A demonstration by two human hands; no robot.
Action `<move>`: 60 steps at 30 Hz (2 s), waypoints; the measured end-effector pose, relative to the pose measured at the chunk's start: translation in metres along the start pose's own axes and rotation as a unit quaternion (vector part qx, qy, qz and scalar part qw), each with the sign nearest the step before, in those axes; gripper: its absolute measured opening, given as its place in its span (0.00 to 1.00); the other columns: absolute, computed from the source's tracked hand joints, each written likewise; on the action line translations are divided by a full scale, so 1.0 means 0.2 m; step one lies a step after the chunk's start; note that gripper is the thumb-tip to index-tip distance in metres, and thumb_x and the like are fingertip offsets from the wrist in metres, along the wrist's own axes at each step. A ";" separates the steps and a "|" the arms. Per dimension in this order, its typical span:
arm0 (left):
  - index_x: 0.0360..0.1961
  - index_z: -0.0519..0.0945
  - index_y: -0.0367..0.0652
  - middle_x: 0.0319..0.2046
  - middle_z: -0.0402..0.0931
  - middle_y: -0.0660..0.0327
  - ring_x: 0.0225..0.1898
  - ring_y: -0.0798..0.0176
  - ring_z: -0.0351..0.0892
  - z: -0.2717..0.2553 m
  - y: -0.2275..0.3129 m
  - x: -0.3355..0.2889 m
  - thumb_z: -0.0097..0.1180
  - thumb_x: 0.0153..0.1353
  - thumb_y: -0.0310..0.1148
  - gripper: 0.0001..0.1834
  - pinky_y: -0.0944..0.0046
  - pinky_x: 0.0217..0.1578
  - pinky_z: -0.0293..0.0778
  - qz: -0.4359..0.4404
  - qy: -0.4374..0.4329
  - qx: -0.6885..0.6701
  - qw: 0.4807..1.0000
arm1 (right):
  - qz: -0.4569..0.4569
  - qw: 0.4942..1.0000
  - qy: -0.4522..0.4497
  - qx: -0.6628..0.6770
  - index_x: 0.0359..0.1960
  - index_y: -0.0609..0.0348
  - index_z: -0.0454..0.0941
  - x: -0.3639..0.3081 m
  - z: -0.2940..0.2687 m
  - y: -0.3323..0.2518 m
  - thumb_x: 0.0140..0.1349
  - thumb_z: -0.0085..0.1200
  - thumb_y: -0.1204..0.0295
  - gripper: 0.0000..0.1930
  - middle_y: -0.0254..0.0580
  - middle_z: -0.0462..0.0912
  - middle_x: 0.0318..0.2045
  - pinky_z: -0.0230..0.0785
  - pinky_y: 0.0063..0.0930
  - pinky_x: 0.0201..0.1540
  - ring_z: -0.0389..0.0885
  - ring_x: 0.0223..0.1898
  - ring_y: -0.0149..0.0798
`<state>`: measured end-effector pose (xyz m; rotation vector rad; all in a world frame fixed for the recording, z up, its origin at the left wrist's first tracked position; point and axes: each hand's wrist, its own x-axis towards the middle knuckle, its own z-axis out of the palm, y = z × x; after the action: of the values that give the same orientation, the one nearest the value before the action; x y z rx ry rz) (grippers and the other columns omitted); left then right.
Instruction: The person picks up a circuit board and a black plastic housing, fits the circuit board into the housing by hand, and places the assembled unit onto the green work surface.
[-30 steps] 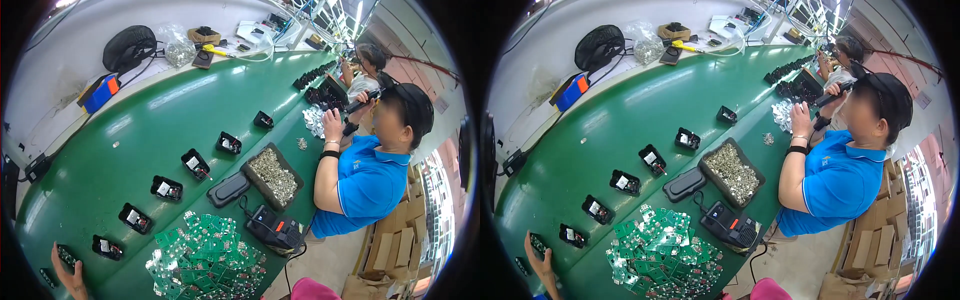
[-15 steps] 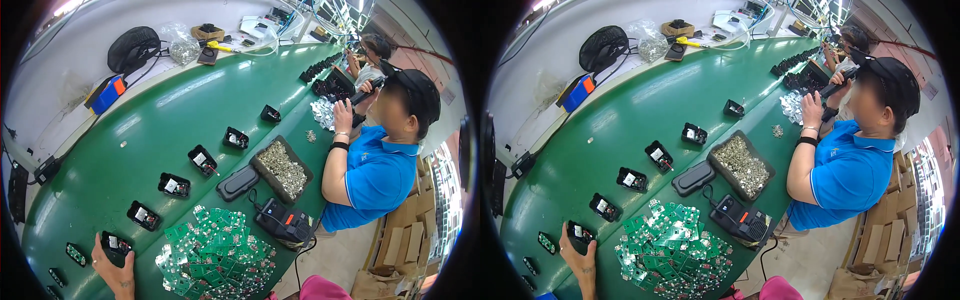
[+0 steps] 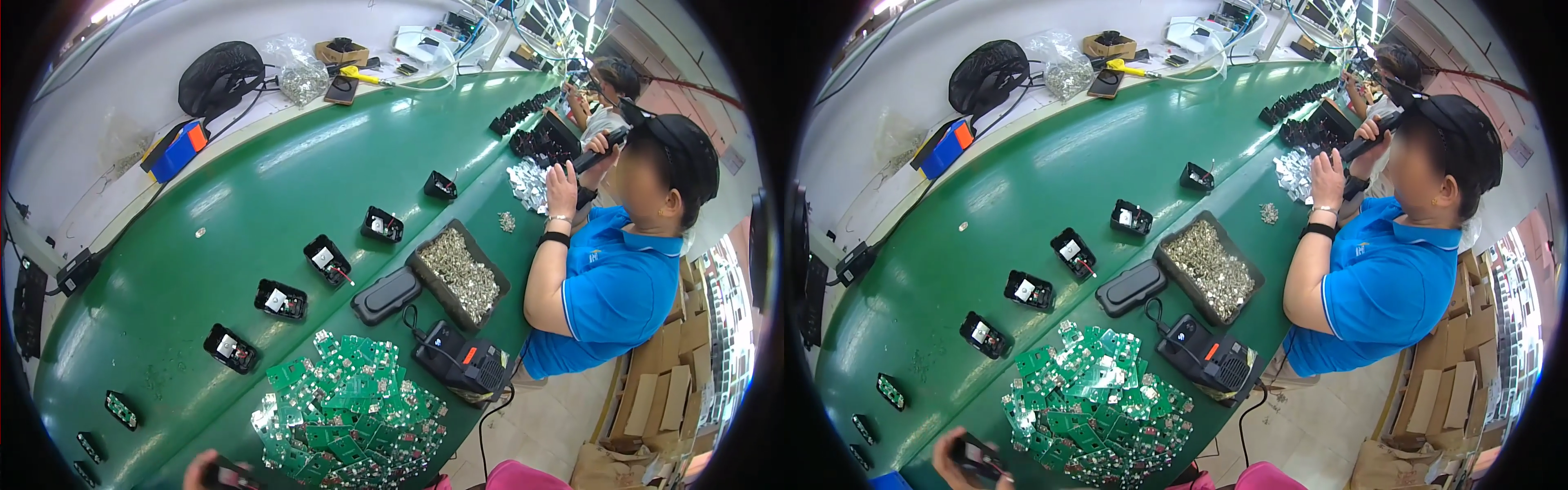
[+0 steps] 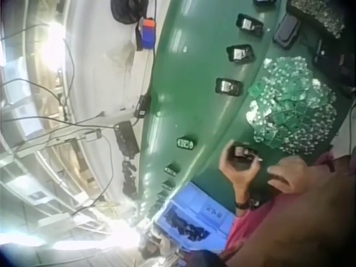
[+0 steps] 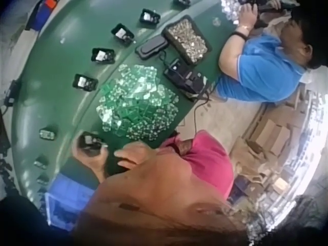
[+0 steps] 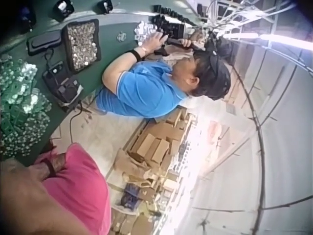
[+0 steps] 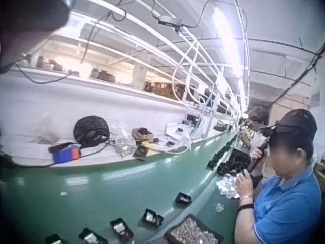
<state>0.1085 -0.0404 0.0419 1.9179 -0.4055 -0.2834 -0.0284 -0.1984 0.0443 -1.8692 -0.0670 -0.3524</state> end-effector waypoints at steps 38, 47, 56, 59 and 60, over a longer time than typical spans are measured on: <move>0.28 0.80 0.41 0.49 0.73 0.51 0.43 0.48 0.77 0.13 -0.17 -0.52 0.62 0.59 0.35 0.09 0.55 0.45 0.73 0.081 0.136 -0.070 0.985 | 0.146 0.853 0.072 -0.497 0.40 0.68 0.75 0.58 -0.47 0.29 0.45 0.70 0.57 0.29 0.56 0.74 0.39 0.68 0.47 0.47 0.74 0.44 0.60; 0.31 0.80 0.40 0.48 0.73 0.51 0.42 0.48 0.76 0.22 -0.16 -0.54 0.57 0.64 0.39 0.12 0.54 0.44 0.72 0.093 0.172 -0.035 0.980 | -0.028 0.888 0.103 -0.448 0.39 0.68 0.82 0.56 -0.68 0.41 0.63 0.56 0.63 0.16 0.57 0.84 0.35 0.73 0.44 0.41 0.81 0.36 0.58; 0.47 0.70 0.37 0.33 0.70 0.61 0.36 0.67 0.71 0.18 -0.15 -0.48 0.51 0.69 0.36 0.14 0.65 0.38 0.71 0.009 0.087 -0.263 0.961 | 0.196 0.966 0.137 0.098 0.51 0.63 0.72 0.36 -0.47 0.11 0.59 0.59 0.73 0.19 0.41 0.79 0.35 0.69 0.27 0.29 0.77 0.30 0.36; 0.37 0.76 0.36 0.46 0.73 0.53 0.34 0.63 0.74 0.07 -0.10 -0.52 0.51 0.69 0.36 0.12 0.65 0.39 0.72 0.093 0.161 -0.050 0.981 | 0.235 0.964 0.027 0.120 0.47 0.66 0.72 0.29 -0.12 -0.21 0.60 0.54 0.79 0.13 0.37 0.78 0.22 0.68 0.20 0.22 0.76 0.19 0.28; 0.35 0.76 0.35 0.46 0.73 0.54 0.34 0.62 0.75 0.07 -0.07 -0.52 0.51 0.68 0.32 0.10 0.65 0.39 0.72 0.021 0.156 -0.118 0.980 | 0.258 0.955 -0.008 0.147 0.47 0.66 0.71 0.26 -0.07 -0.23 0.61 0.53 0.81 0.13 0.40 0.80 0.22 0.69 0.20 0.21 0.77 0.18 0.29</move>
<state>0.0106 -0.0043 0.0250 1.6826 -0.1921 0.0016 0.0079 -0.2026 0.1039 -1.5233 0.3375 0.0376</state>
